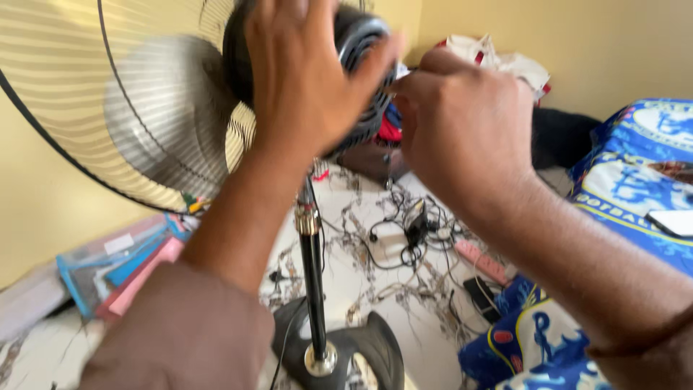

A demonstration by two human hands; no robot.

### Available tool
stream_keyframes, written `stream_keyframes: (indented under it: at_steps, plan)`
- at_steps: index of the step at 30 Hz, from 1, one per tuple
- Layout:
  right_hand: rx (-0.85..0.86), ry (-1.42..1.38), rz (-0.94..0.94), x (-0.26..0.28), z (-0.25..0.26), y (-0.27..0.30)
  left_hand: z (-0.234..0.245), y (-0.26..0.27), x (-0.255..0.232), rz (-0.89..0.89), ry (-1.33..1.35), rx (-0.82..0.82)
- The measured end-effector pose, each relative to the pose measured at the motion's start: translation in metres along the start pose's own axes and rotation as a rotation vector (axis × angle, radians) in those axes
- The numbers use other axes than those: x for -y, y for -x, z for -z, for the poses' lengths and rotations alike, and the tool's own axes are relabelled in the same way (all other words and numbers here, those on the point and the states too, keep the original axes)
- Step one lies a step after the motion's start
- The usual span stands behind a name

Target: The person removes the front grill of a standing fan, then uses a screwdriver to loosen and remove screws from the rear motor housing. They detach the rear housing to expose the fan blades and internal components.

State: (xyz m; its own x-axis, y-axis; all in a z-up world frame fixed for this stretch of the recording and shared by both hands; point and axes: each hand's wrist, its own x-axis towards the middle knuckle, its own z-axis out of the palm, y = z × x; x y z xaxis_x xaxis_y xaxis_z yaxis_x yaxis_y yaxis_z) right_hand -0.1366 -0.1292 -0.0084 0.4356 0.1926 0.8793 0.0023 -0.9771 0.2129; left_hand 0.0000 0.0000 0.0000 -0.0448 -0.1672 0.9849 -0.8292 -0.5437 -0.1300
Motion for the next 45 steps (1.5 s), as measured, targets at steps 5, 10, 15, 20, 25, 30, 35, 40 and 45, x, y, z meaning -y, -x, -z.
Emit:
stream_keyframes:
  at_steps: [5, 10, 15, 20, 25, 30, 35, 40, 45]
  plan:
    - [0.107, -0.162, -0.073, -0.003, -0.003, -0.01, 0.014, 0.016, -0.002, 0.053, 0.098, 0.102]
    - [0.239, -0.329, -0.176, -0.015, 0.005, -0.019, 0.022, 0.025, -0.004, -0.013, 0.13, 0.139]
    - [0.191, -0.382, -0.268, -0.009, 0.007, -0.018, 0.013, 0.037, -0.015, 0.121, 0.178, 0.18]
    - [0.136, -0.397, -0.213, -0.001, 0.008, -0.014, 0.003, 0.043, -0.019, 0.168, 0.088, -0.004]
    - [0.401, -0.531, -0.708, -0.003, 0.018, 0.0, -0.001, 0.042, -0.018, 0.174, 0.08, -0.03]
    - [0.297, -0.837, -0.854, 0.0, 0.006, 0.013, -0.003, 0.043, -0.019, 0.164, 0.067, -0.048]
    - [0.22, -0.646, -0.596, -0.007, 0.0, 0.012, -0.005, 0.048, -0.012, 0.128, 0.085, -0.083]
    - [0.114, -0.377, -0.208, -0.013, 0.008, 0.01, -0.012, 0.046, -0.012, 0.115, 0.05, -0.093]
    - [0.099, -0.46, -0.179, -0.007, 0.009, 0.015, -0.014, 0.044, -0.015, 0.128, 0.027, -0.079]
